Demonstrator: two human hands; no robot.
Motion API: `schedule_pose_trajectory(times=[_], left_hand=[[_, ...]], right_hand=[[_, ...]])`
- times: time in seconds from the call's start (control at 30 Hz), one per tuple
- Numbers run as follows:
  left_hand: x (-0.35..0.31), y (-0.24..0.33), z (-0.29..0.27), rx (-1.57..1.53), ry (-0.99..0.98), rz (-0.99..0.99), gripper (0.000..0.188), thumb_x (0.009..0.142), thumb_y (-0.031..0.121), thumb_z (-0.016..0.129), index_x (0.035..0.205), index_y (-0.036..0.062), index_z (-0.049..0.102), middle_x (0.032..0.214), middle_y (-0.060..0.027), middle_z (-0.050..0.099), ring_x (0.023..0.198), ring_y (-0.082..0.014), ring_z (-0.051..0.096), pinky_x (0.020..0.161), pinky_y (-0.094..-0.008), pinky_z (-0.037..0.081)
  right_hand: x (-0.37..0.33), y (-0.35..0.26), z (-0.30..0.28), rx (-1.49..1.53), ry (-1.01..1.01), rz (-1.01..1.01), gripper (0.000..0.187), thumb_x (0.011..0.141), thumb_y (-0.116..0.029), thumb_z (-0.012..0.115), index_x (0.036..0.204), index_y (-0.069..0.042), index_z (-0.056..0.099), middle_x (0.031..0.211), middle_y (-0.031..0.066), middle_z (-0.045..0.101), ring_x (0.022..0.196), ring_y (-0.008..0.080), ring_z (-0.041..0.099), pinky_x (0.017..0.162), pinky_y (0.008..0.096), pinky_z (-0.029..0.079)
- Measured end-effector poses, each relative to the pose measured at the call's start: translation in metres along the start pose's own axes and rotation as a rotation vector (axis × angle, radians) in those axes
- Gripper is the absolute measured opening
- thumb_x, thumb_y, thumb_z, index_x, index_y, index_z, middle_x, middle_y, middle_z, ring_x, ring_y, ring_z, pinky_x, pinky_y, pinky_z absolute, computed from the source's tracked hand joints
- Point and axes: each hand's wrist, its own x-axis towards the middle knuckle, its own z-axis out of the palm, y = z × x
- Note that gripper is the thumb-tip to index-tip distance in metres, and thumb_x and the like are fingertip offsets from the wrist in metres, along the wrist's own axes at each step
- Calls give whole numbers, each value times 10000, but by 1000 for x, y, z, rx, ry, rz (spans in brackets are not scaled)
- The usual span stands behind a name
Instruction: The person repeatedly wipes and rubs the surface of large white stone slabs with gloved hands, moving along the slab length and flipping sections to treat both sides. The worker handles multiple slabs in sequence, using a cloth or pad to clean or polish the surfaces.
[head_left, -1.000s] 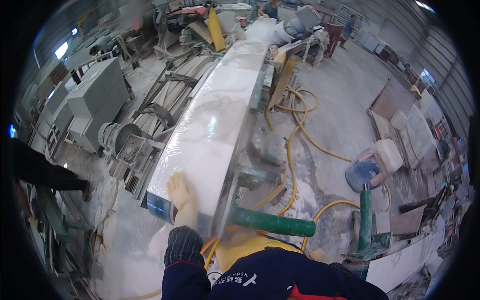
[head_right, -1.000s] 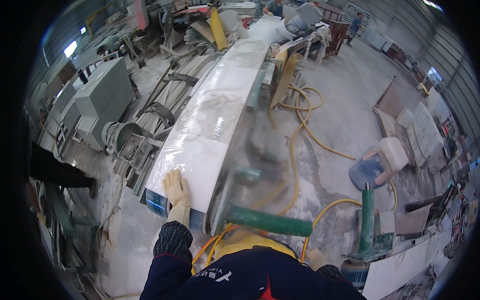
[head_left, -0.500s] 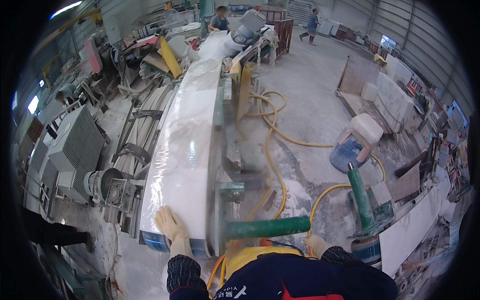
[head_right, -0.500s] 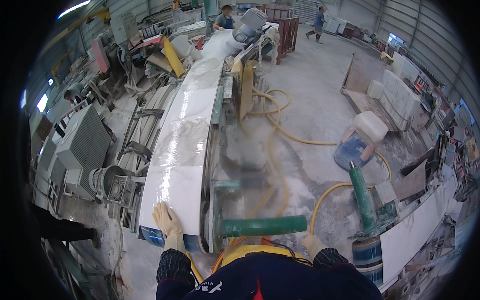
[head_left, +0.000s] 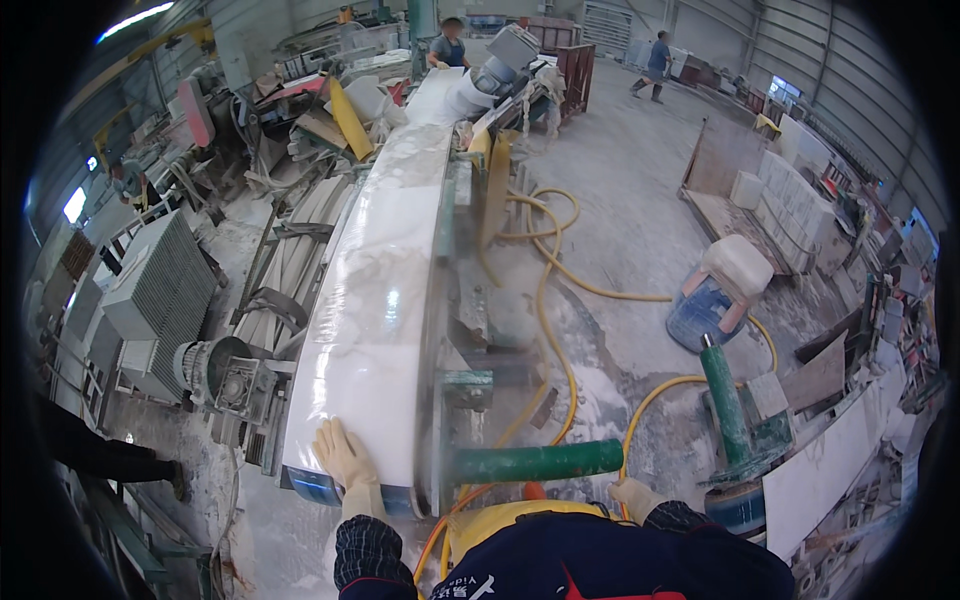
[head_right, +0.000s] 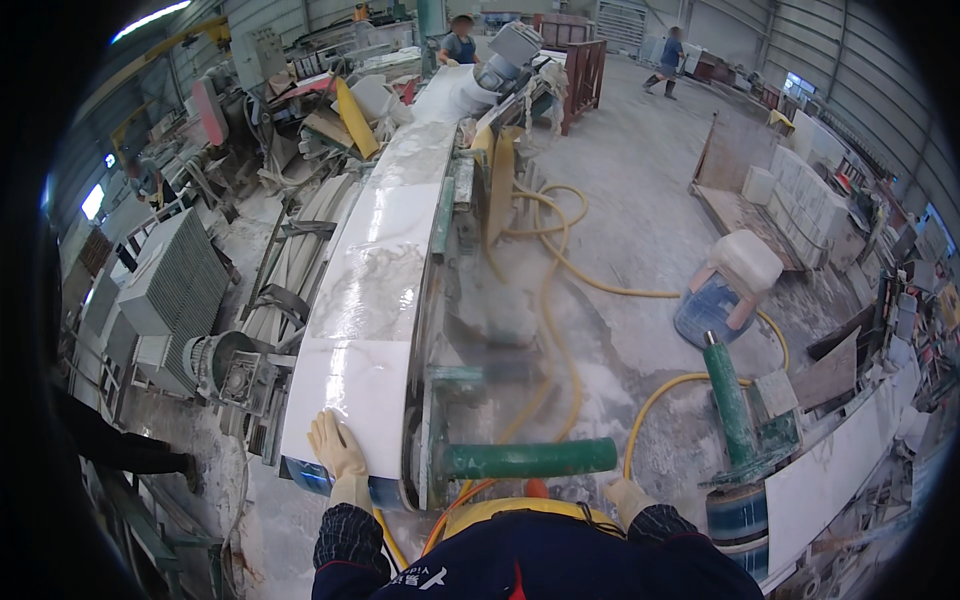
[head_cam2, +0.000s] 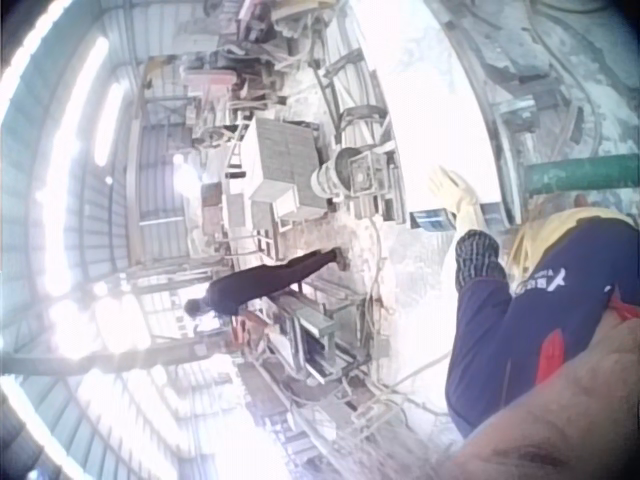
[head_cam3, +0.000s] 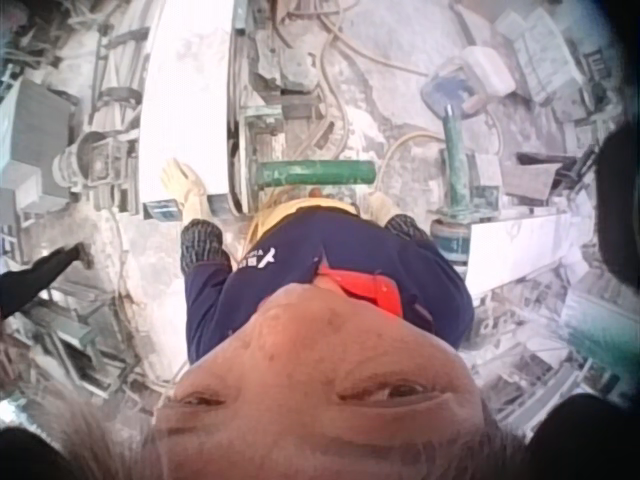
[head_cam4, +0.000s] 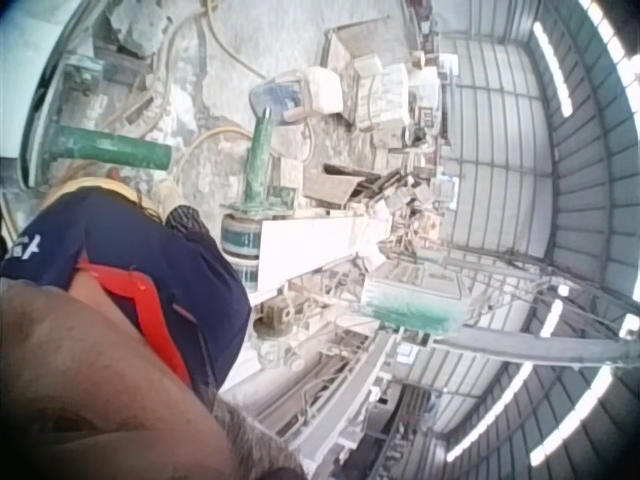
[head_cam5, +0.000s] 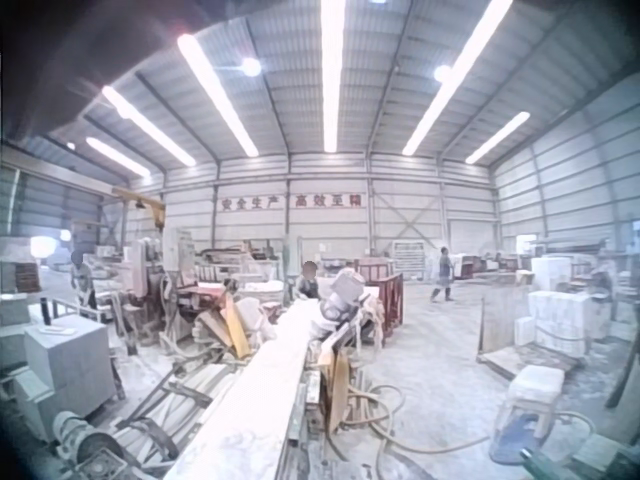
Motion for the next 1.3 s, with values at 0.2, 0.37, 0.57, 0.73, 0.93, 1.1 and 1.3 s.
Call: schedule_pose_trajectory(times=[0.2,0.37,0.57,0.73,0.93,1.1,1.3], left_hand=[[-4,-4,1,13,7,-4,417,982,198,482,1329,-10,582,1421,-230,550,1372,-428,428,1211,-527,205],[-6,-5,-2,-2,18,6,420,970,201,500,1321,-13,585,1420,-234,548,1365,-436,429,1209,-527,209],[-9,-3,-8,-29,18,8,420,954,194,511,1309,-17,588,1419,-238,544,1361,-442,426,1199,-532,217],[-13,-4,-9,-33,47,11,407,944,181,525,1295,-12,593,1400,-246,555,1340,-445,444,1185,-537,232],[-16,-7,-11,-57,51,5,403,937,171,547,1298,-2,598,1385,-258,565,1339,-446,448,1185,-544,234],[-19,-6,-14,-58,50,-8,411,947,174,553,1318,2,595,1392,-260,565,1350,-447,450,1200,-543,226],[-23,-8,-15,-75,67,-14,402,947,169,562,1310,1,605,1394,-259,567,1348,-449,459,1207,-540,227]], right_hand=[[13,-5,1,-7,-121,132,473,903,-430,517,1153,-92,732,1205,197,696,1151,385,642,975,474,504],[14,-10,-3,-11,-79,19,457,904,-419,521,1132,-85,733,1175,198,700,1127,382,648,956,471,507],[16,-23,-12,-2,-57,-10,439,905,-406,525,1106,-76,734,1138,198,704,1098,378,656,932,468,510],[15,-29,-14,-1,-53,-28,424,906,-395,529,1084,-69,735,1107,199,708,1073,375,662,913,465,512],[14,-32,-14,5,-51,-51,408,907,-382,533,1058,-60,736,1071,199,712,1044,372,669,890,462,515],[10,-32,-12,9,-48,-77,396,908,-371,537,1036,-53,737,1040,199,716,1020,369,675,870,459,518],[6,-32,-12,8,-48,-96,382,909,-357,542,1010,-45,738,1003,200,720,991,365,682,847,455,521]])
